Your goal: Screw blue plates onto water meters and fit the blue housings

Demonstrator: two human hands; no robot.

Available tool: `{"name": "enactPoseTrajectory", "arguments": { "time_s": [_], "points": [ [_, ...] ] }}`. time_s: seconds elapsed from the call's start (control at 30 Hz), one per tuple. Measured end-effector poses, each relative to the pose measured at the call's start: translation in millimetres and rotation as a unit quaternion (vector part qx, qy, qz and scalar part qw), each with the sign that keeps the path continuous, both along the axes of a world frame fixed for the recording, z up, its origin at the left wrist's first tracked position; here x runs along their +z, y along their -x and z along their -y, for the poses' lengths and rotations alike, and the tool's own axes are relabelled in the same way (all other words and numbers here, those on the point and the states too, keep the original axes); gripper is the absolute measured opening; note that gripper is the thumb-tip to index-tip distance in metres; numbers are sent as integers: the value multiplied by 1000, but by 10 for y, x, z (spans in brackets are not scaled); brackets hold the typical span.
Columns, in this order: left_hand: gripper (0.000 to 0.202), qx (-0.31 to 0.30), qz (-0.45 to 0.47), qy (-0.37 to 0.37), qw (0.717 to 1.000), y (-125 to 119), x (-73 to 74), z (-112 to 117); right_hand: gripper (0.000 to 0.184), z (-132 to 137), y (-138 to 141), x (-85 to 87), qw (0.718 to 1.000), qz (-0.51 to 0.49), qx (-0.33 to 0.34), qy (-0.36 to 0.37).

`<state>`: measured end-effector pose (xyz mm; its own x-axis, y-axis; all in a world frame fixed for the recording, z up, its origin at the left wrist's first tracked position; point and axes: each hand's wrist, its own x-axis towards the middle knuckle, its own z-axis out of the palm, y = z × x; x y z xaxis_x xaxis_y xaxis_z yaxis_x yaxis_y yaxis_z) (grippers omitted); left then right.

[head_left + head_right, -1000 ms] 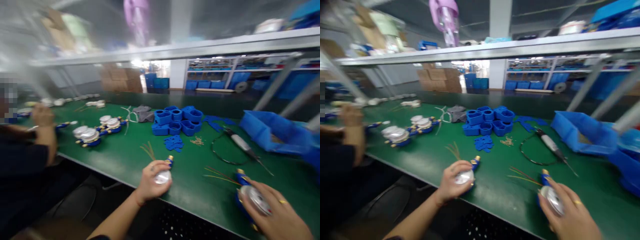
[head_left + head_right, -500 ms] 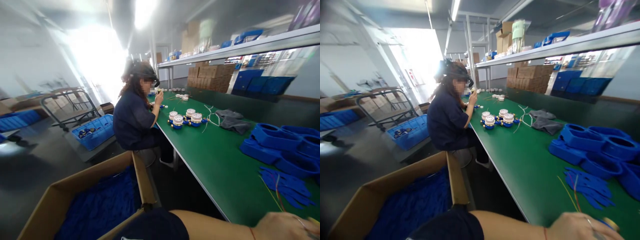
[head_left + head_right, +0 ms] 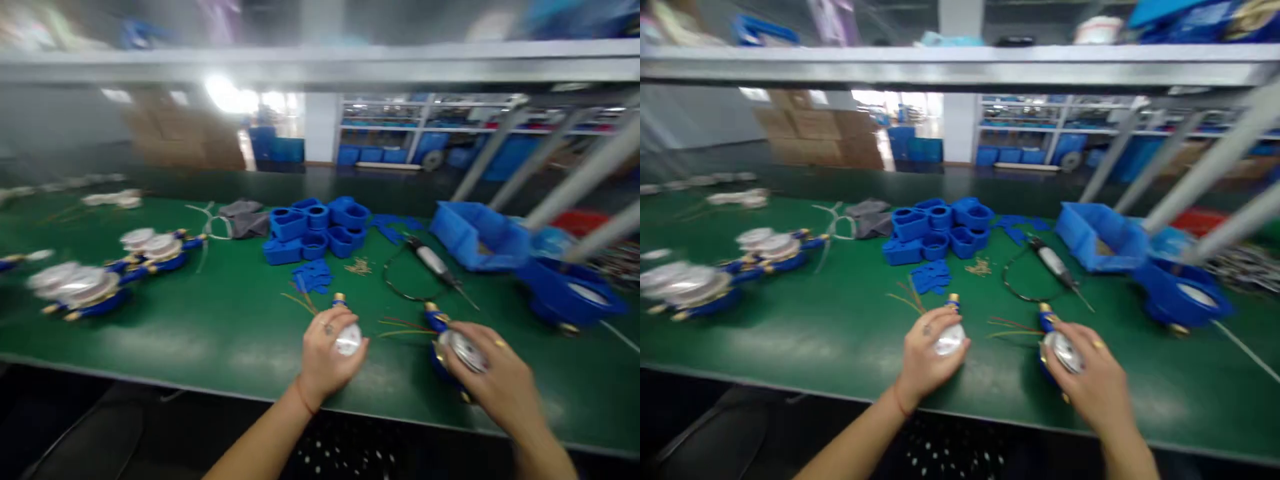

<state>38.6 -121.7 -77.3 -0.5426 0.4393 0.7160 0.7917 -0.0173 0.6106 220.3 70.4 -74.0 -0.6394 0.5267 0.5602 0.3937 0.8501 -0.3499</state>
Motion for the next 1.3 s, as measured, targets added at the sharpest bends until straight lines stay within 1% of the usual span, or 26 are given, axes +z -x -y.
{"name": "enactPoseTrajectory", "arguments": {
  "time_s": [0.03,0.07,0.13,0.23,0.33,0.4,0.57,0.73,0.9,1.07,1.13,1.23,1.3],
  "points": [
    [26,-18,9,1,1000,38,-14,10,35,24,-115,52,1000,11,-13,9],
    [27,-23,8,5,1000,75,-31,15,33,56,-173,90,999,18,-16,22],
    [27,-4,-15,22,1000,126,-59,23,29,114,-175,132,999,15,-14,48],
    [26,12,-52,33,998,131,-63,43,27,179,-109,144,998,-4,-15,57],
    [27,-6,-87,42,995,106,-57,37,27,222,-95,129,998,-21,-23,47],
    [29,-13,-91,45,995,92,-58,17,29,233,-107,114,999,-19,-33,38],
    [28,12,-80,46,996,45,-51,-25,30,205,-102,100,999,-11,-36,28],
    [27,9,-79,63,995,27,-24,-26,30,157,-50,79,999,7,-43,4],
    [25,12,-68,65,996,20,-10,-23,32,142,-39,51,999,12,-52,-5],
    [24,16,-61,68,996,20,-32,-21,31,165,-39,114,997,38,-56,-31],
    [25,8,-57,70,996,25,-38,-20,31,167,-41,143,996,53,-56,-41],
    [31,3,-55,63,997,25,-42,0,33,148,-50,164,995,69,-42,-53],
    [34,13,-49,45,998,26,-55,40,36,133,-56,172,994,82,-34,-60]
  ]
}}
